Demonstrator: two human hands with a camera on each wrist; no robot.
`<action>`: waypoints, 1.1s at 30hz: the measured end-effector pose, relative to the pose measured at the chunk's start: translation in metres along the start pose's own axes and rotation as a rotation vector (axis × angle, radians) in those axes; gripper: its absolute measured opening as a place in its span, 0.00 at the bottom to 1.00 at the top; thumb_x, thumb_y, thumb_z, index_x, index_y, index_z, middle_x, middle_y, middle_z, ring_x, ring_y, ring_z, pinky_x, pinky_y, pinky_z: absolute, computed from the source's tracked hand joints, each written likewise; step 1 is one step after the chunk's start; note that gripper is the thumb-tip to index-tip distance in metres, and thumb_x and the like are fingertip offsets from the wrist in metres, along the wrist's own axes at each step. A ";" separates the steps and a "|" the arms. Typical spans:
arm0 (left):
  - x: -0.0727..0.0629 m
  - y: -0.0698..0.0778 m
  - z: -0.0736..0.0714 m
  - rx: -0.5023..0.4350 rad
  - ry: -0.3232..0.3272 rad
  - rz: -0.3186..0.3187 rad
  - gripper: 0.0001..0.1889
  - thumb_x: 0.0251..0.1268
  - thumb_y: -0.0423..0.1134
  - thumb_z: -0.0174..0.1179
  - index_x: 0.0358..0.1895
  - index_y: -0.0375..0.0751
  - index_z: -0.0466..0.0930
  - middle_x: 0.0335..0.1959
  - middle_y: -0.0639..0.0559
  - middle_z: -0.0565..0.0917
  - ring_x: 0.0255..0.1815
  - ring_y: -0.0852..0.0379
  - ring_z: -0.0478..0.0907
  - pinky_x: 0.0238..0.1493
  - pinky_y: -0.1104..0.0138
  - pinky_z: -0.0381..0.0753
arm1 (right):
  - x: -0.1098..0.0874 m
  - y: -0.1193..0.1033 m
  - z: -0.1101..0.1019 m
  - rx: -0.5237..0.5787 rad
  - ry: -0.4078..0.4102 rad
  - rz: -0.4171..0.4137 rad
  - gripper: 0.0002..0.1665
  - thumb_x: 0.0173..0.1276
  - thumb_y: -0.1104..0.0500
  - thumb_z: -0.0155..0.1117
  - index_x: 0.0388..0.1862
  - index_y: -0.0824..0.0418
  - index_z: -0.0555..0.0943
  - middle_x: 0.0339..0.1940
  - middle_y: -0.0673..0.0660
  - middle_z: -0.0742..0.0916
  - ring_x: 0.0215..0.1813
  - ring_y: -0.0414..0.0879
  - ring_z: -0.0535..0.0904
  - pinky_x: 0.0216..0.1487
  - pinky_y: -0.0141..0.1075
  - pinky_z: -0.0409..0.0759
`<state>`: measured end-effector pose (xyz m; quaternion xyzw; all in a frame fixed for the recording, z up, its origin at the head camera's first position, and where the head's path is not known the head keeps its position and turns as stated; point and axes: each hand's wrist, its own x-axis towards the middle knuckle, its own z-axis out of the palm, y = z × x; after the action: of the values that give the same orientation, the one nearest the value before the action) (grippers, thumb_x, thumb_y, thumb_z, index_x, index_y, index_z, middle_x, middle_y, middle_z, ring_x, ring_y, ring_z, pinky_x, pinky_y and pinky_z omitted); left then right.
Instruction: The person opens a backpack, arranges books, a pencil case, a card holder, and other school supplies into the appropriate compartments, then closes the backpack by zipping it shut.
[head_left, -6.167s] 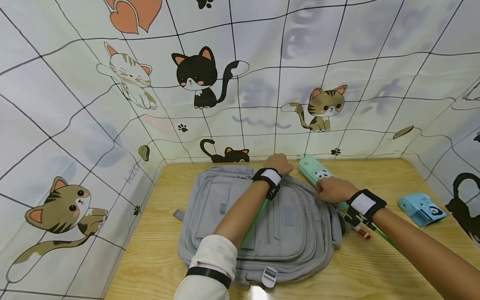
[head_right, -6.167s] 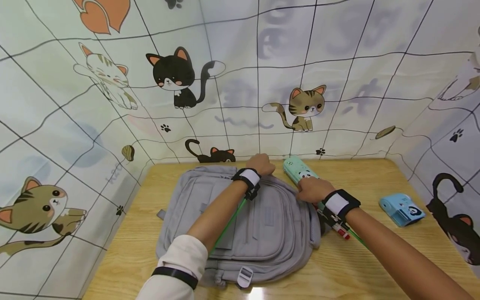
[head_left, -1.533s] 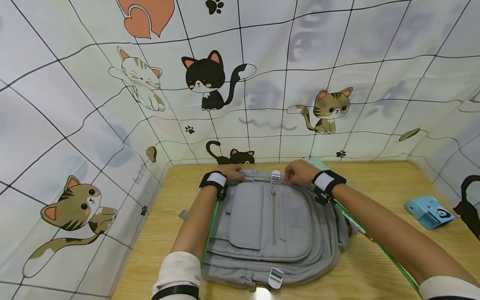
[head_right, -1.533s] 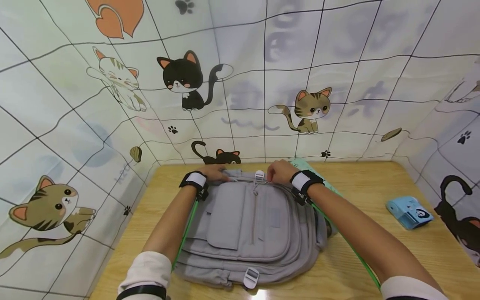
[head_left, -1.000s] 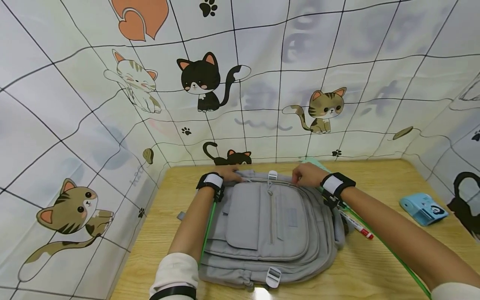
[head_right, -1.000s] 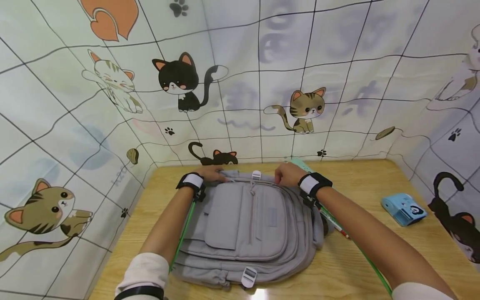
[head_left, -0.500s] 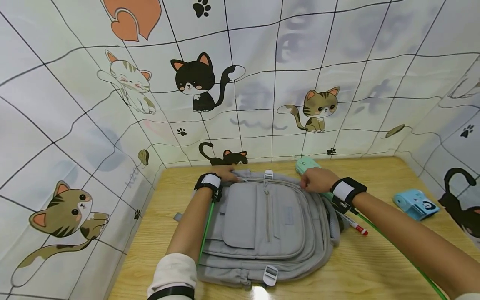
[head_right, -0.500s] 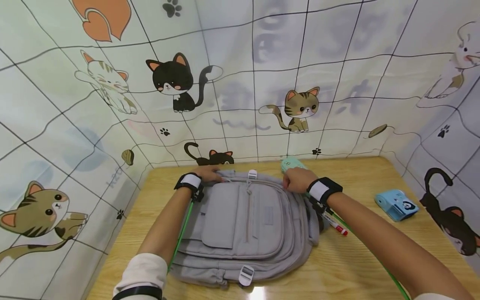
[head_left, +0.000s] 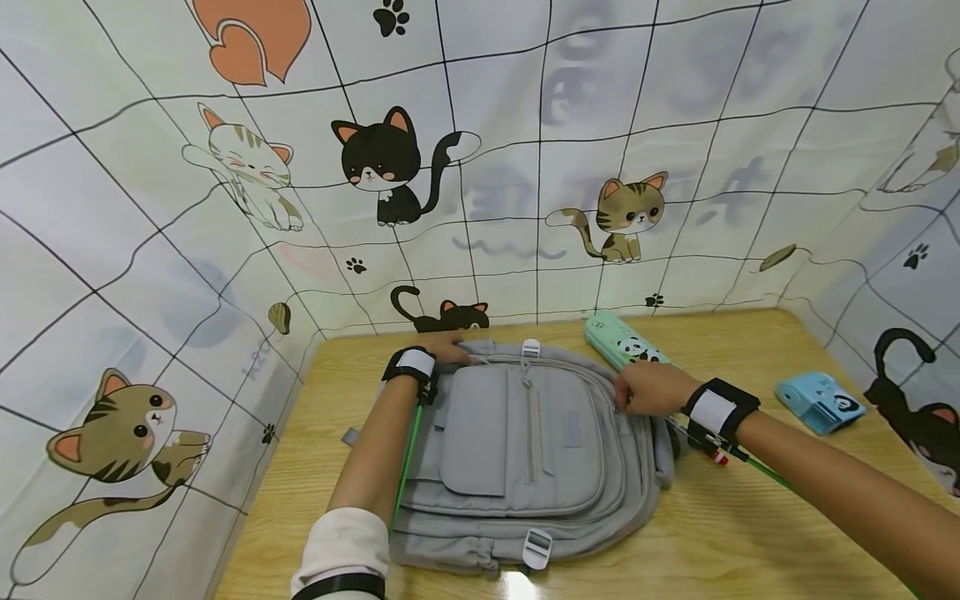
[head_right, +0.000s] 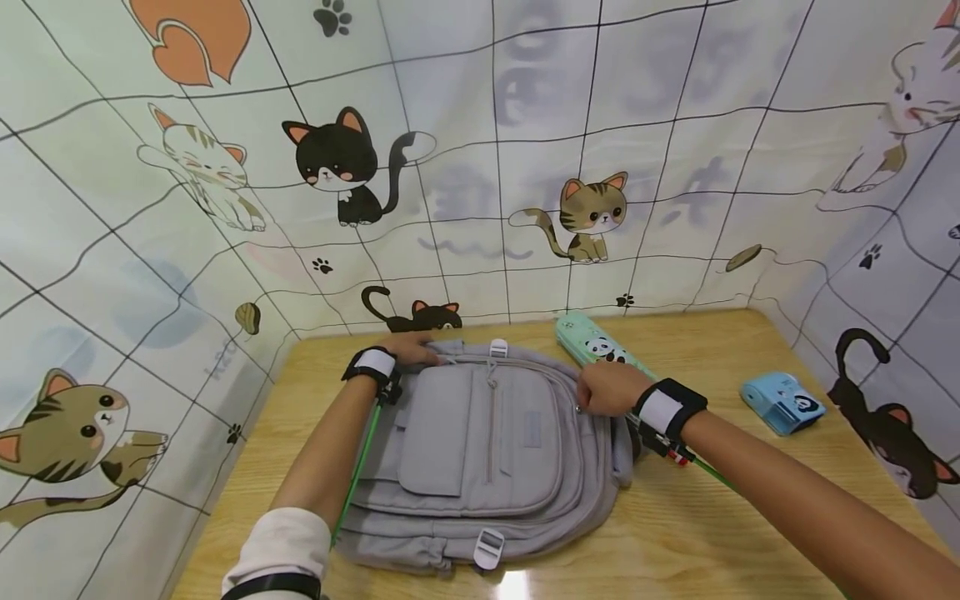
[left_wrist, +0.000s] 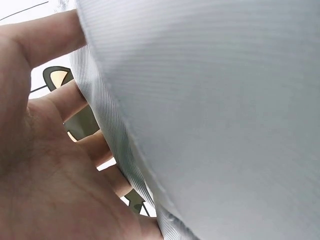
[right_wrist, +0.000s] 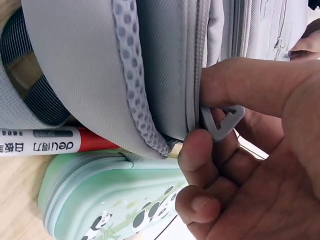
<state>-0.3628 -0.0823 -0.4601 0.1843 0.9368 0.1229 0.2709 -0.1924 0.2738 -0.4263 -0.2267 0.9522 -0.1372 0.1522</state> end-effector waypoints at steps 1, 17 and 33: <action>0.000 -0.001 0.001 0.003 0.008 -0.006 0.38 0.57 0.61 0.55 0.68 0.48 0.60 0.70 0.48 0.61 0.69 0.46 0.59 0.63 0.53 0.63 | 0.000 0.000 0.001 0.005 -0.002 -0.002 0.08 0.51 0.66 0.61 0.22 0.52 0.82 0.24 0.46 0.83 0.26 0.37 0.72 0.27 0.33 0.72; -0.012 0.002 0.000 -0.049 0.019 0.024 0.38 0.60 0.56 0.55 0.70 0.43 0.56 0.72 0.45 0.56 0.71 0.45 0.54 0.66 0.52 0.60 | -0.007 -0.004 -0.002 0.069 -0.103 -0.050 0.07 0.47 0.66 0.64 0.21 0.53 0.83 0.21 0.41 0.82 0.24 0.35 0.73 0.26 0.31 0.71; -0.092 -0.006 0.014 0.144 0.238 -0.009 0.35 0.66 0.63 0.42 0.73 0.59 0.44 0.73 0.44 0.49 0.74 0.39 0.43 0.57 0.28 0.44 | 0.035 -0.002 -0.024 -0.008 0.114 -0.094 0.13 0.65 0.53 0.59 0.44 0.56 0.82 0.42 0.51 0.84 0.44 0.46 0.79 0.44 0.43 0.76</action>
<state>-0.2848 -0.1240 -0.4313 0.1833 0.9695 0.0752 0.1443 -0.2295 0.2605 -0.4121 -0.2636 0.9481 -0.1530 0.0902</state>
